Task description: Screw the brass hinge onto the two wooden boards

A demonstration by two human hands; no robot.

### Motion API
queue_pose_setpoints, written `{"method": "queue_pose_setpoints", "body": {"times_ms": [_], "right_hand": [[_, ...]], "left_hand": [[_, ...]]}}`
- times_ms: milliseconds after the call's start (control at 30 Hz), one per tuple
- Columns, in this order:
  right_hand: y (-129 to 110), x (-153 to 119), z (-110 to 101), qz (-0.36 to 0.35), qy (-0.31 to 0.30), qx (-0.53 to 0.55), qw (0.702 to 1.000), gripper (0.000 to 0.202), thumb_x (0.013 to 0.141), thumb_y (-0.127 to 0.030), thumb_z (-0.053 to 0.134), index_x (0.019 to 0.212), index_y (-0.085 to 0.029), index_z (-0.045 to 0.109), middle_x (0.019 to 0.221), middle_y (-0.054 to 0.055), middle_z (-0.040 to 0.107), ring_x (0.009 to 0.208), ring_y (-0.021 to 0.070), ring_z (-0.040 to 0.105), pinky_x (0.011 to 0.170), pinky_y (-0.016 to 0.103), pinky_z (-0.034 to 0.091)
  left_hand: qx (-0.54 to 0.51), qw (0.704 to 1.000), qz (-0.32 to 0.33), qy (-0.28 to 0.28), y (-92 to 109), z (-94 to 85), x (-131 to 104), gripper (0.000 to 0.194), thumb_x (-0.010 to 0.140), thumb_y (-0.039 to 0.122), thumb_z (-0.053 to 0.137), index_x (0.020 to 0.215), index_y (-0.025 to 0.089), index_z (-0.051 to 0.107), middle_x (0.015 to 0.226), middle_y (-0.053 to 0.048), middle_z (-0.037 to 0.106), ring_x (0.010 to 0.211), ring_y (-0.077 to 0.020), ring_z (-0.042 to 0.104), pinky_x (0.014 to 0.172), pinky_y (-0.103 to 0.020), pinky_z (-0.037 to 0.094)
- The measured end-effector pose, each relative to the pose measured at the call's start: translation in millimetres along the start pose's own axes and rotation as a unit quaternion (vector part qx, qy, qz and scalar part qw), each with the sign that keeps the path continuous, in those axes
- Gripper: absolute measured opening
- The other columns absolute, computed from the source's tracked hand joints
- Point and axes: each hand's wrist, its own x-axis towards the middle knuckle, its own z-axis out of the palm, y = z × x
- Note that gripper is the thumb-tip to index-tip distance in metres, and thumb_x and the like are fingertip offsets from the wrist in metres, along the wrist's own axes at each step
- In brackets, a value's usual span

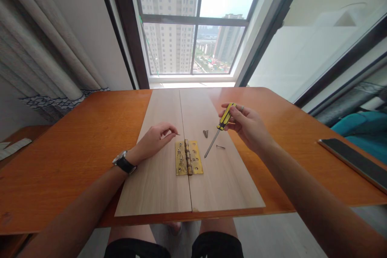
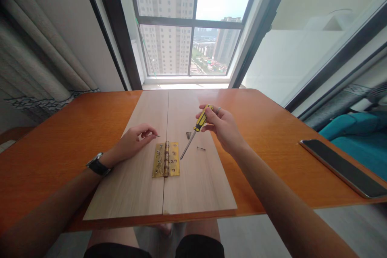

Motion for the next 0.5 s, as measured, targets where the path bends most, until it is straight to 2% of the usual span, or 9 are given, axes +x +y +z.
{"method": "queue_pose_setpoints", "body": {"times_ms": [167, 333, 500], "right_hand": [[17.8, 29.3, 7.9, 0.016, -0.030, 0.017, 0.999, 0.045, 0.080, -0.054, 0.076, 0.104, -0.017, 0.068, 0.080, 0.001, 0.067, 0.061, 0.0099, 0.058, 0.049, 0.021, 0.050], [27.0, 19.9, 5.5, -0.008, -0.025, 0.027, 0.999, 0.041, 0.082, -0.050, 0.077, 0.106, -0.018, 0.068, 0.083, 0.002, 0.069, 0.067, 0.0105, 0.061, 0.054, 0.022, 0.055], [28.5, 11.1, 5.2, -0.039, 0.018, 0.018, 0.999, 0.037, 0.084, -0.049, 0.075, 0.106, -0.020, 0.068, 0.087, 0.002, 0.071, 0.070, 0.0113, 0.064, 0.056, 0.023, 0.056]], "left_hand": [[-0.089, 0.996, -0.020, -0.023, 6.9, -1.4, -4.6, 0.016, 0.093, 0.026, 0.056, 0.097, 0.016, 0.067, 0.078, 0.000, 0.061, 0.072, -0.0124, 0.054, 0.067, -0.025, 0.043], [-0.133, 0.990, -0.022, -0.038, 5.2, -1.9, -5.9, 0.012, 0.092, 0.021, 0.055, 0.091, 0.015, 0.066, 0.073, 0.001, 0.061, 0.069, -0.0112, 0.053, 0.065, -0.024, 0.043], [-0.159, 0.986, -0.002, -0.045, 7.6, -4.6, -4.9, 0.012, 0.092, 0.021, 0.060, 0.088, 0.015, 0.070, 0.078, -0.002, 0.065, 0.070, -0.0113, 0.054, 0.067, -0.025, 0.044]]}}
